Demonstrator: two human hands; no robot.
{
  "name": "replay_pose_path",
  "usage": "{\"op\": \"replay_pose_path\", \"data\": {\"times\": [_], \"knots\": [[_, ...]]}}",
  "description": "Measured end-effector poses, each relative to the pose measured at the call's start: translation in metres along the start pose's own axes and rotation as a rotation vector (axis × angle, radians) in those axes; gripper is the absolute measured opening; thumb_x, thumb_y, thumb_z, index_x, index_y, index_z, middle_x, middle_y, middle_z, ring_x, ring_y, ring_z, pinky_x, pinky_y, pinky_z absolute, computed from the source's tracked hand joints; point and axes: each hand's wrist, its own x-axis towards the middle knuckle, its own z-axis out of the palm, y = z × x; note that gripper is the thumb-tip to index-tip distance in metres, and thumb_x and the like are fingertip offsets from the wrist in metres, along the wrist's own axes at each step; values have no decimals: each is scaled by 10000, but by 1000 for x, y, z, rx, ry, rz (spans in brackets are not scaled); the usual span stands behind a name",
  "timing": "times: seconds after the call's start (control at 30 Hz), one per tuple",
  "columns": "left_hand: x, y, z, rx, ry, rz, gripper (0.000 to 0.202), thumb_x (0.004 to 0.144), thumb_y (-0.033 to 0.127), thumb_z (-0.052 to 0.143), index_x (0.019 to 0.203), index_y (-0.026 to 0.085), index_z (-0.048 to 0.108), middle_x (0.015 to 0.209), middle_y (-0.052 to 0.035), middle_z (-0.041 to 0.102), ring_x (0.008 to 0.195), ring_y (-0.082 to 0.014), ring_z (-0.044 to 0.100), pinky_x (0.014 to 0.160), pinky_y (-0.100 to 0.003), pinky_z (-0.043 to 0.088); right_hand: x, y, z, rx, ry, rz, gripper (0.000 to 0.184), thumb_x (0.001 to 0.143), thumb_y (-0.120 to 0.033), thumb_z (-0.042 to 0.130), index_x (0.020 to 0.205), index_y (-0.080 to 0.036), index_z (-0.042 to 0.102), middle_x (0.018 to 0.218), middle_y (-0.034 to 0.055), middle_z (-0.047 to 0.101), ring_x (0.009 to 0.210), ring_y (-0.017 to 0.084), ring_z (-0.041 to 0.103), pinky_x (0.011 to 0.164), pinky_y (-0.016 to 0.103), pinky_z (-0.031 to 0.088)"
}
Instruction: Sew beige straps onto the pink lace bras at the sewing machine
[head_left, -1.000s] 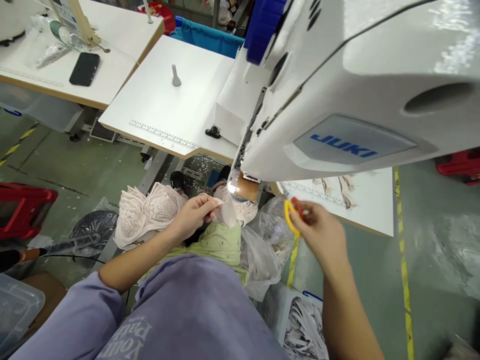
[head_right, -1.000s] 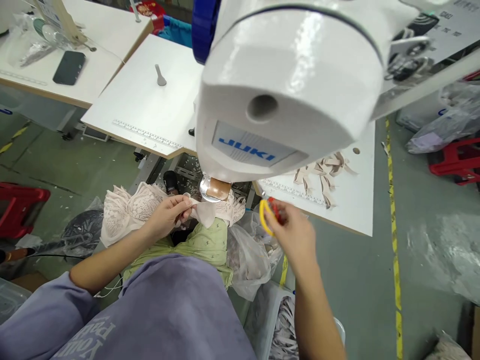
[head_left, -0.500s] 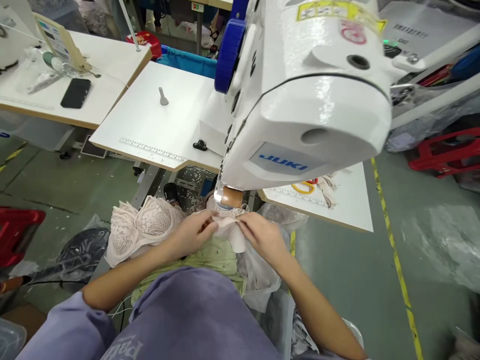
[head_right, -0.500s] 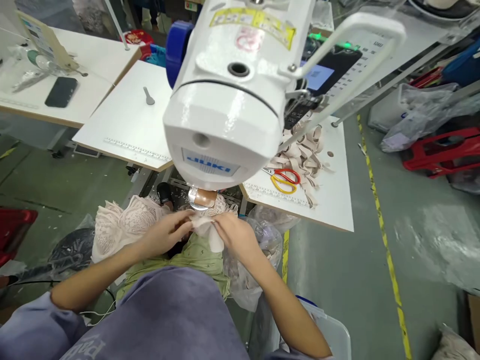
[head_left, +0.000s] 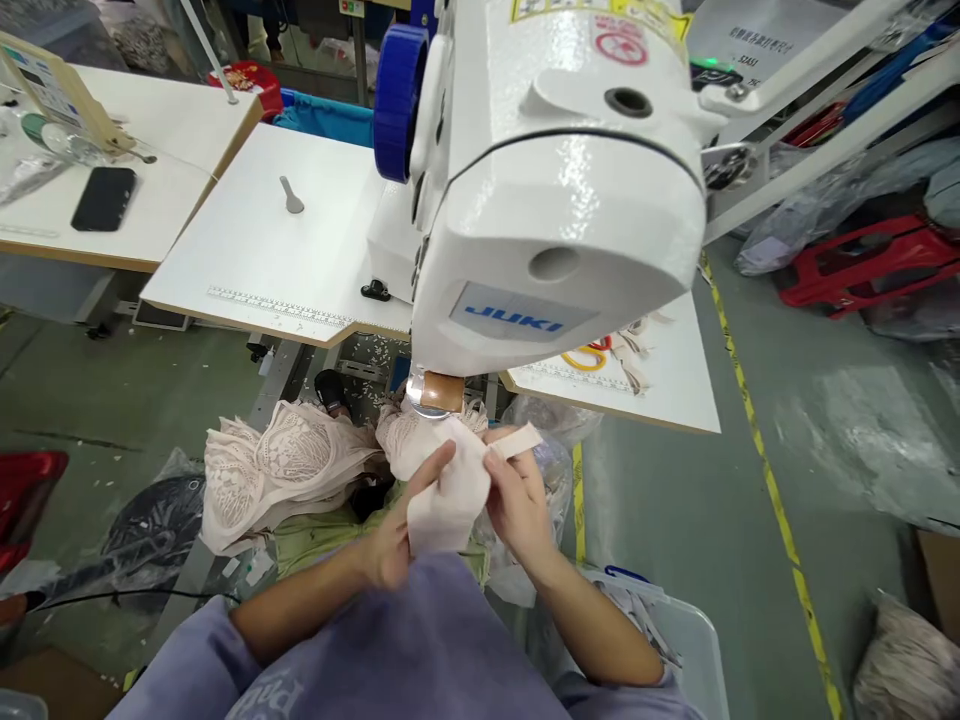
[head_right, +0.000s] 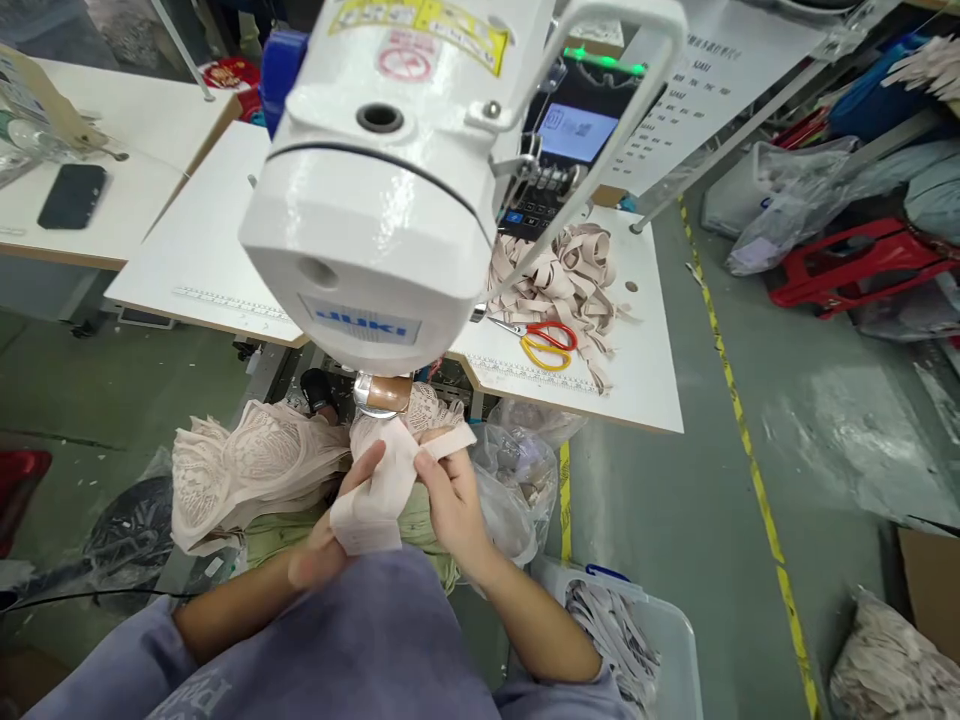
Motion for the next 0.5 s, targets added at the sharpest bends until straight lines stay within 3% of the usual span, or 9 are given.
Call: {"op": "replay_pose_path", "data": {"times": [0.1,0.23,0.3,0.4,0.5], "knots": [[14,21,-28,366,-123,206,1198,753,798,638,1619,256,12,1666,-175,204,1509,-450,234,1207,-629,249,22,-16,0,-221,-35,-231,199,992,-388,506,927,-239,621,925,29,644,864,193,597,785,338,497],[26,31,-51,735,-71,252,1008,900,593,613,1627,219,24,1646,-203,238,1507,-427,256,1221,-596,237,56,-27,3,-466,-26,-450,179,981,-333,522,922,-226,654,980,50,661,926,208,600,847,370,466],[23,27,-56,862,-44,243,1003,910,571,610,1628,199,17,1630,-215,266,1503,-419,269,1216,-582,261,62,-29,3,-468,-73,-531,169,969,-306,540,865,-226,647,932,41,650,885,197,597,819,361,462],[14,16,-59,858,-70,338,1067,861,639,629,1627,199,32,1631,-208,257,1487,-446,284,1193,-613,290,55,-33,3,-315,-323,-590,220,966,-312,534,787,-223,625,859,34,629,800,183,595,753,353,476],[11,6,-58,647,-100,438,1090,844,760,524,1622,211,-9,1653,-202,192,1498,-455,257,1159,-639,331,46,-40,2,-203,-551,-552,226,960,-339,546,787,-224,633,823,37,631,780,193,610,751,372,504]]}}
